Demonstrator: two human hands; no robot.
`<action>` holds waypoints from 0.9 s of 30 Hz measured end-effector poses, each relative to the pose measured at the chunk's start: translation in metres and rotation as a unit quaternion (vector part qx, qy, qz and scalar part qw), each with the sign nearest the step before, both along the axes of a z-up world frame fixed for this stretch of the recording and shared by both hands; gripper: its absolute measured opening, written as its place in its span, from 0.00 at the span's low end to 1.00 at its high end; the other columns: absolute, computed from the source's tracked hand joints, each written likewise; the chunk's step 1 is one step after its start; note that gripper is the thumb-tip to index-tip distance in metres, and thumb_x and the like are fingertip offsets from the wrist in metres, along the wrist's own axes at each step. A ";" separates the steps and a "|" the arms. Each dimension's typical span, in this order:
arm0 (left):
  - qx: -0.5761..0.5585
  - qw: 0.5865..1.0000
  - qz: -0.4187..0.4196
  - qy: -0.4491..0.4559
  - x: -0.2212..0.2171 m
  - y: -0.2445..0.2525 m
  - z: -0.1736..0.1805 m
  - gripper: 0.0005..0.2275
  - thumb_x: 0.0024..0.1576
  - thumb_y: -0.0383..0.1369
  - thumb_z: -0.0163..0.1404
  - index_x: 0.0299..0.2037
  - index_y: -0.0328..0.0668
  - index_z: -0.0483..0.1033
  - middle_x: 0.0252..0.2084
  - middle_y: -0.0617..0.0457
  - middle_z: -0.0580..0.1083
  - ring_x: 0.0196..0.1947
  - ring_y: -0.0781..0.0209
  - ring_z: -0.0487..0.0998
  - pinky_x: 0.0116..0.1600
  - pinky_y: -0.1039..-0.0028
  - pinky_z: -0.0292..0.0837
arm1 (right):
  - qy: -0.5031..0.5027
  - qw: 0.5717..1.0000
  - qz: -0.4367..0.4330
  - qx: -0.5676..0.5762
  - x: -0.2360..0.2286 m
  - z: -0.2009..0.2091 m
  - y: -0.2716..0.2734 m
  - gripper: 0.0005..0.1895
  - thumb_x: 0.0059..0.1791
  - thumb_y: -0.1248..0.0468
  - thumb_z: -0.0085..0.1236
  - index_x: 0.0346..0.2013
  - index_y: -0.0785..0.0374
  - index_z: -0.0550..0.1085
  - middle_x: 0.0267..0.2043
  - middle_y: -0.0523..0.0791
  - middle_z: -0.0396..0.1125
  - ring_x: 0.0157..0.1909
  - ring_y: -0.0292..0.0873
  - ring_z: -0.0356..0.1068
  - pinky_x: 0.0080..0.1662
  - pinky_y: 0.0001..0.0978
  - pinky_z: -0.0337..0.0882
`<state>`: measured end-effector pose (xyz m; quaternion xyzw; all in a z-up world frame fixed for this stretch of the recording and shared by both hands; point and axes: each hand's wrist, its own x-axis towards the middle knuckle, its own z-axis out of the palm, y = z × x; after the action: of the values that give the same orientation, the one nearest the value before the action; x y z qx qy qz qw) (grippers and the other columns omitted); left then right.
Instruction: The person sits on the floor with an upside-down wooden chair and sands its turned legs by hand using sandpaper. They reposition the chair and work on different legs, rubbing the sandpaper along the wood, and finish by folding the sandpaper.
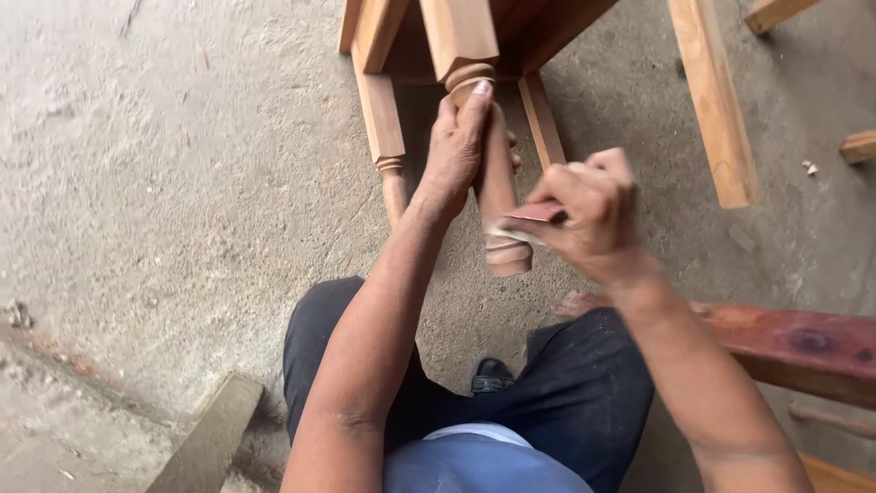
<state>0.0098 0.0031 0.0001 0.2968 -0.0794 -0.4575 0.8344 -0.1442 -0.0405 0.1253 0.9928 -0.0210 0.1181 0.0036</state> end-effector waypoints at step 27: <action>-0.118 0.980 -0.090 0.136 0.049 0.000 -0.009 0.27 0.66 0.55 0.38 0.56 0.36 0.73 0.48 0.42 0.78 0.49 0.51 0.81 0.53 0.58 0.80 | -0.143 0.972 -0.148 0.110 0.058 -0.006 0.015 0.23 0.41 0.52 0.77 0.25 0.64 0.73 0.23 0.49 0.74 0.23 0.42 0.73 0.26 0.38 0.71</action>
<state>0.0586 0.0034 -0.0089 0.1229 -0.0447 -0.5545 0.8219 -0.0862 -0.0253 0.1189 0.9456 -0.1813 0.2542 -0.0917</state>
